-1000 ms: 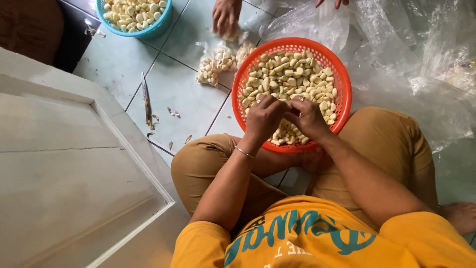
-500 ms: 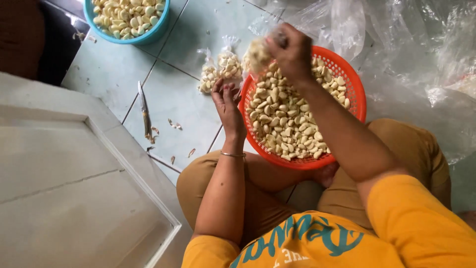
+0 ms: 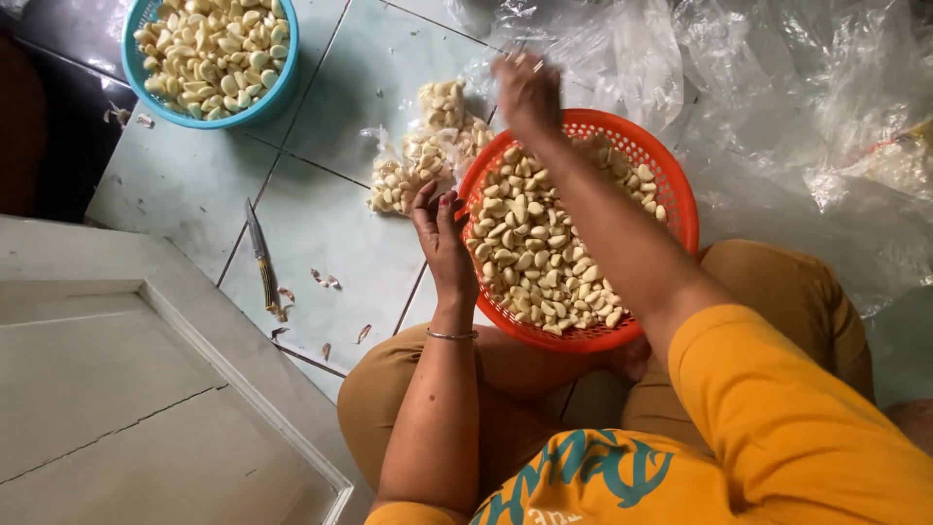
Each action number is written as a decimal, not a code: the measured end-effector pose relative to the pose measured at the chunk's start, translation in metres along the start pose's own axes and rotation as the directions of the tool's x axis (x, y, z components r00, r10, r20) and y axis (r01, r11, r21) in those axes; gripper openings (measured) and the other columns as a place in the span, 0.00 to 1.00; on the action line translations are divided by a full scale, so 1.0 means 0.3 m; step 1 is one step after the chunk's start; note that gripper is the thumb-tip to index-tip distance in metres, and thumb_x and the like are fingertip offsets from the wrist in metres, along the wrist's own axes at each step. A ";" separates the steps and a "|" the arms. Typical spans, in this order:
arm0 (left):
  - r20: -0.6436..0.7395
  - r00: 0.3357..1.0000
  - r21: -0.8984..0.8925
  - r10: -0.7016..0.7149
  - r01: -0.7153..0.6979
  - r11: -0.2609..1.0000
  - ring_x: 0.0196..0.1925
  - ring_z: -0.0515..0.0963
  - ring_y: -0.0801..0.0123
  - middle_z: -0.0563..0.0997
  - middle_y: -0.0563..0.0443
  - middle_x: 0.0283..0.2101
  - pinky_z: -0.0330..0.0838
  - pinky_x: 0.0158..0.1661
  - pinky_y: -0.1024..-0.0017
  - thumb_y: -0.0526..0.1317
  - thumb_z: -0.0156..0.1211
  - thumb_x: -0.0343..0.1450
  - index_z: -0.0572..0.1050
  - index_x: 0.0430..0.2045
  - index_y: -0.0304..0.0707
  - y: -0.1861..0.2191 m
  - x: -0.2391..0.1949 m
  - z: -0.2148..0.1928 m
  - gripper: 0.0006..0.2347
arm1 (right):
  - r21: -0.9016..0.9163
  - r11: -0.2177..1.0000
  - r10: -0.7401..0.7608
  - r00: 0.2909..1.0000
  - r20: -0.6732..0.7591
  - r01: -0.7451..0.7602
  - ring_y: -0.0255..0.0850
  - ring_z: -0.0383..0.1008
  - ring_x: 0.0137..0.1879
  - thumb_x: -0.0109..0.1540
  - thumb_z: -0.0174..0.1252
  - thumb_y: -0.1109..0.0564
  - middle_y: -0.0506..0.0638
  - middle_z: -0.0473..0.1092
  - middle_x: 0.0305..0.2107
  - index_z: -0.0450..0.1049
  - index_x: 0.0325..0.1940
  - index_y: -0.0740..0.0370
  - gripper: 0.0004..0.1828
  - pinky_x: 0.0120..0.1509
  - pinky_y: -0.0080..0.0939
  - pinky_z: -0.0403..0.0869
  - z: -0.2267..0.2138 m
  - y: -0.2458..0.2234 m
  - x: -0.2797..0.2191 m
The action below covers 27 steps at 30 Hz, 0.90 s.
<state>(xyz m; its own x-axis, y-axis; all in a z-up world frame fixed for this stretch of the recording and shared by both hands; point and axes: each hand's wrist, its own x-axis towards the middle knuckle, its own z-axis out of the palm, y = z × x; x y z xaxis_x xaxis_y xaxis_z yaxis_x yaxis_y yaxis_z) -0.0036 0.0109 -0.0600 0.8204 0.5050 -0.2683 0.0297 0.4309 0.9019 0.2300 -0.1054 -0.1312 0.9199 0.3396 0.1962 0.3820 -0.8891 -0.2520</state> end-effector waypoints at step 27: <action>0.486 0.869 -0.283 0.098 0.051 0.958 0.44 0.81 0.67 0.80 0.48 0.42 0.84 0.47 0.60 0.35 0.62 0.75 0.73 0.58 0.34 -0.064 -0.023 0.034 0.16 | 0.897 -0.312 0.289 0.868 0.403 -0.312 0.42 0.80 0.48 0.64 0.63 0.48 0.47 0.78 0.45 0.73 0.57 0.49 0.18 0.52 0.52 0.84 -0.498 -0.049 -0.589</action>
<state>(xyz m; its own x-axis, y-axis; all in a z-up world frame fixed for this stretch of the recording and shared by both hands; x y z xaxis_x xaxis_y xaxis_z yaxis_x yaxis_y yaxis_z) -0.0040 -0.0083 -0.0720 0.9929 0.1175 0.0193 -0.0915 0.6498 0.7545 0.0486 -0.1982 -0.0205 0.9451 0.1614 -0.2840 -0.3266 0.4464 -0.8331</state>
